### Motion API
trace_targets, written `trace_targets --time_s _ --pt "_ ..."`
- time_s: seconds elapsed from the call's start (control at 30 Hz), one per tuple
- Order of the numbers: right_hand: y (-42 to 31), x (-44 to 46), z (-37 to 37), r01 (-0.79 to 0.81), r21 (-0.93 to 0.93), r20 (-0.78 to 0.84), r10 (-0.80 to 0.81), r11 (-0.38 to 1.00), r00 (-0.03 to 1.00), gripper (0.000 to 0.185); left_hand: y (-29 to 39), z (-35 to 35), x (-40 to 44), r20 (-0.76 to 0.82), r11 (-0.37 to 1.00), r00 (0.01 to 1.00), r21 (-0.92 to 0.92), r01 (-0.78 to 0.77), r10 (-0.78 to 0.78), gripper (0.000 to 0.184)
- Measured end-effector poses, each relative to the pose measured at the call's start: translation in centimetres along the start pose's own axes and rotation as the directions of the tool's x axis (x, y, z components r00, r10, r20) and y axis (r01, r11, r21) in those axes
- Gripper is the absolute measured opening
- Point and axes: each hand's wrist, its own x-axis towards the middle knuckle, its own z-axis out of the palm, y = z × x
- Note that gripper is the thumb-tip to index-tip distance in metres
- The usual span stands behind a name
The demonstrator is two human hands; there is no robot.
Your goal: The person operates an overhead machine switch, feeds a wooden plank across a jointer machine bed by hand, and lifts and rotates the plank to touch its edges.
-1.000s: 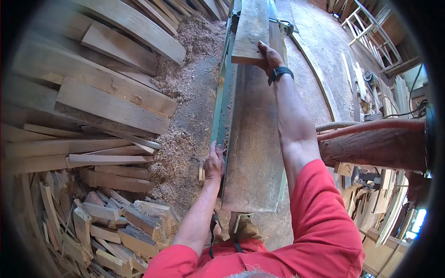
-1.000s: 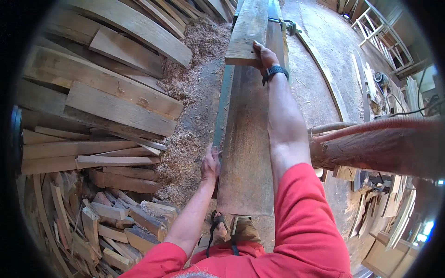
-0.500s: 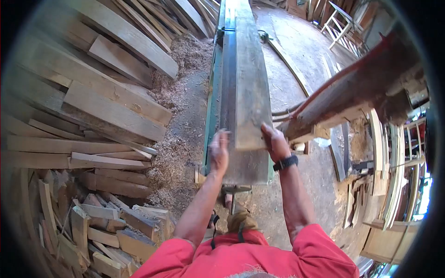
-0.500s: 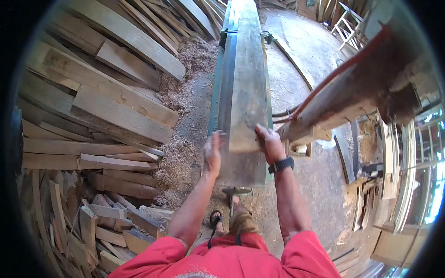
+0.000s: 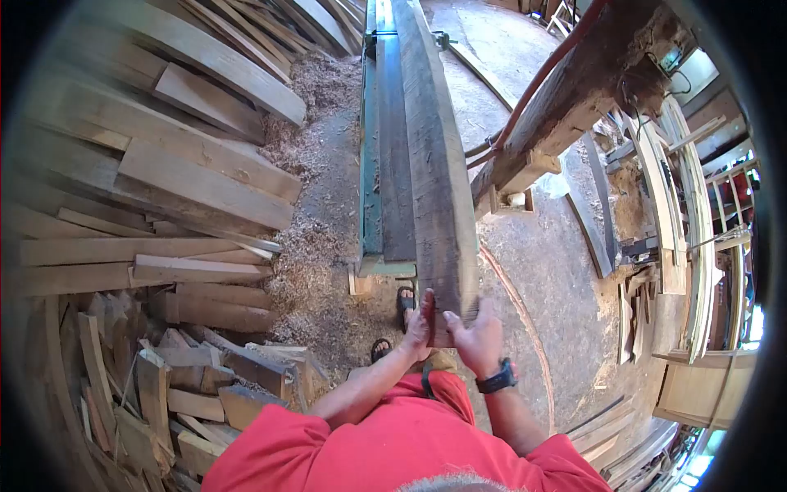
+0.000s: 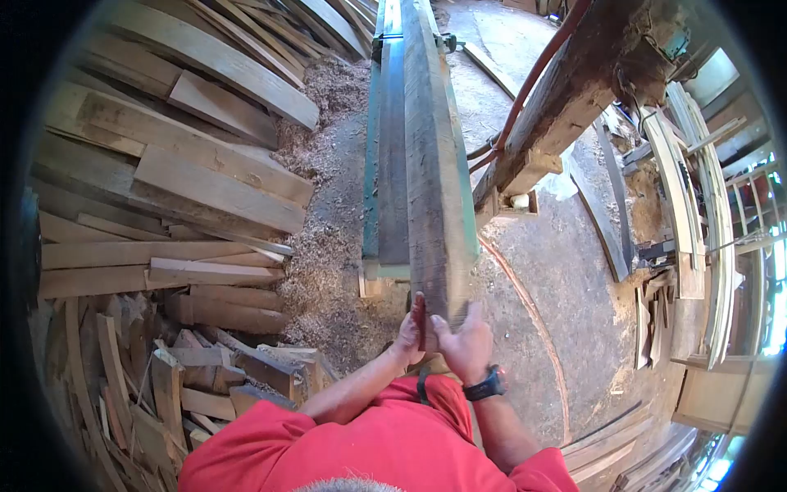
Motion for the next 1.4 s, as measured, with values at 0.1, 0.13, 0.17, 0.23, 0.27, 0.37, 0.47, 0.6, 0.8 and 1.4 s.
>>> trace_targets --time_s 0.1,0.13,0.17,0.23,0.27,0.37,0.47,0.6,0.8,1.4 --pt "-2.2 -2.2 1.2 -0.001 -0.031 0.009 0.001 1.000 1.000 0.069 0.0 -2.5 -0.4 0.018 0.997 0.999 -0.068 0.036 -0.035 0.081" --pt "-3.1 -2.7 1.2 -0.010 0.038 0.038 0.009 0.999 0.999 0.070 0.5 -2.4 -1.0 0.030 0.995 0.998 -0.073 0.062 -0.060 0.084" --pt "-3.8 -3.3 1.4 -0.022 0.108 0.065 0.015 0.994 0.998 0.072 1.1 -2.4 -1.9 0.042 0.993 0.995 -0.076 0.088 -0.085 0.088" --pt "-4.2 -4.1 2.3 0.024 0.162 0.057 -0.033 0.986 0.998 0.078 1.8 -3.4 -2.6 0.180 0.975 0.975 -0.158 0.156 -0.127 0.087" --pt "-4.6 -4.3 2.4 0.137 0.207 0.005 -0.141 0.969 0.990 0.081 1.9 -3.6 -2.9 0.204 0.972 0.971 -0.169 0.163 -0.128 0.086" --pt "-6.3 -5.1 2.0 0.169 0.253 0.062 -0.191 0.952 0.980 0.090 2.4 -3.4 -4.2 0.244 0.971 0.964 -0.182 0.155 -0.109 0.084" --pt "-6.3 -5.3 2.5 0.273 0.276 0.004 -0.285 0.922 0.959 0.094 3.0 -2.7 -5.3 0.258 0.972 0.963 -0.191 0.135 -0.083 0.081" --pt "-6.6 -5.0 2.1 0.336 0.346 -0.013 -0.353 0.876 0.935 0.107 4.5 -0.9 -6.5 0.280 0.978 0.960 -0.198 0.068 -0.010 0.078" --pt "-6.9 -4.2 -0.7 0.629 0.381 -0.101 -0.646 0.677 0.756 0.117 8.0 2.9 -8.7 0.333 0.977 0.938 -0.211 -0.026 0.097 0.074" --pt "-21.2 -0.8 -12.0 0.820 0.374 -0.528 -0.628 0.433 0.572 0.118 18.2 21.3 -18.4 0.579 0.922 0.726 -0.321 -0.217 0.372 0.061"
